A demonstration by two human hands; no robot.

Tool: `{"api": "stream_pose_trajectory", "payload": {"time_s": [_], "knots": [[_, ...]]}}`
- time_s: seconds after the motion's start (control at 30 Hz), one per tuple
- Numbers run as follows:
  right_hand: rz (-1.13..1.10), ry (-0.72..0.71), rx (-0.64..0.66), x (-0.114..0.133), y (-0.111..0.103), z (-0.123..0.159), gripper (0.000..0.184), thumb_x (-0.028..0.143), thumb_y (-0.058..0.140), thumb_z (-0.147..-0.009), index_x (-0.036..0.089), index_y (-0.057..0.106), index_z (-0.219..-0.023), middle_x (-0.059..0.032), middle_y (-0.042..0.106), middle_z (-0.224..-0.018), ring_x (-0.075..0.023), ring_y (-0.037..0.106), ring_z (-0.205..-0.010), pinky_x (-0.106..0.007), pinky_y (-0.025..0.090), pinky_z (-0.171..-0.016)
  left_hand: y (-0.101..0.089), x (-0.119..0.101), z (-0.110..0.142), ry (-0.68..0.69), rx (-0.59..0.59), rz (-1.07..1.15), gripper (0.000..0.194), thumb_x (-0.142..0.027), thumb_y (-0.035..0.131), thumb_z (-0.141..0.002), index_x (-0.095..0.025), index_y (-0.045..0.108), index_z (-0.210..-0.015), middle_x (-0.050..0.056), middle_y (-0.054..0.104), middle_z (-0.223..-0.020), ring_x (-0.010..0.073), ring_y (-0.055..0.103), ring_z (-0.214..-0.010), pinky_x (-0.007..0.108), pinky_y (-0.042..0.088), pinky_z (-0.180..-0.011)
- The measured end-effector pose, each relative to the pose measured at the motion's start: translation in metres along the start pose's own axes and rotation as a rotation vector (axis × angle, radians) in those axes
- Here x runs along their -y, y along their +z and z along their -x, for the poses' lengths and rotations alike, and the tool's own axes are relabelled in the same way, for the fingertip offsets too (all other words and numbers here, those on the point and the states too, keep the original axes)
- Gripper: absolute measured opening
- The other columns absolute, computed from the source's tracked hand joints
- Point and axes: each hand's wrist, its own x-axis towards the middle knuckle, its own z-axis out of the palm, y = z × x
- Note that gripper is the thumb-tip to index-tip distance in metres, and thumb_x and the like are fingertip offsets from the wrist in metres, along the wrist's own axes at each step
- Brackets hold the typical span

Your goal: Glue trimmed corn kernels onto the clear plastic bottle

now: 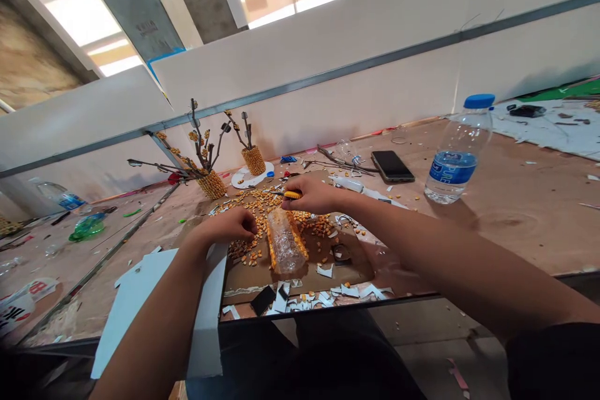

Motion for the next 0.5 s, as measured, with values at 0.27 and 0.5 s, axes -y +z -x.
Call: {"api": "stream_pose_trajectory", "payload": {"time_s": [0.27,0.5], "knots": [[0.013,-0.012,0.025,-0.0003,0.0009,-0.0004,0.026,0.039,0.067,-0.089,0.021,0.055,-0.074,0.0049,0.041,-0.066,-0.0133,0.036,-0.065,-0.029,0.028,-0.064,-0.0003,-0.0004,0.0014,-0.001,-0.016,-0.020,0.012,-0.031,0.066,-0.066,-0.019,0.068,-0.063,-0.002,0.061,-0.060,0.0150,0.050,-0.060,0.028,0.033,-0.057],[0.023,-0.019,0.028,0.0008,-0.0014,0.0006,0.028,0.041,0.066,-0.090,0.021,0.055,-0.074,0.0046,0.042,-0.066,-0.0141,0.039,-0.067,-0.030,0.029,-0.065,-0.0036,-0.0029,0.0060,-0.051,-0.014,-0.040,0.009,-0.023,0.068,-0.059,-0.021,0.071,-0.067,-0.001,0.068,-0.064,0.0174,0.057,-0.063,0.028,0.037,-0.060]]}}
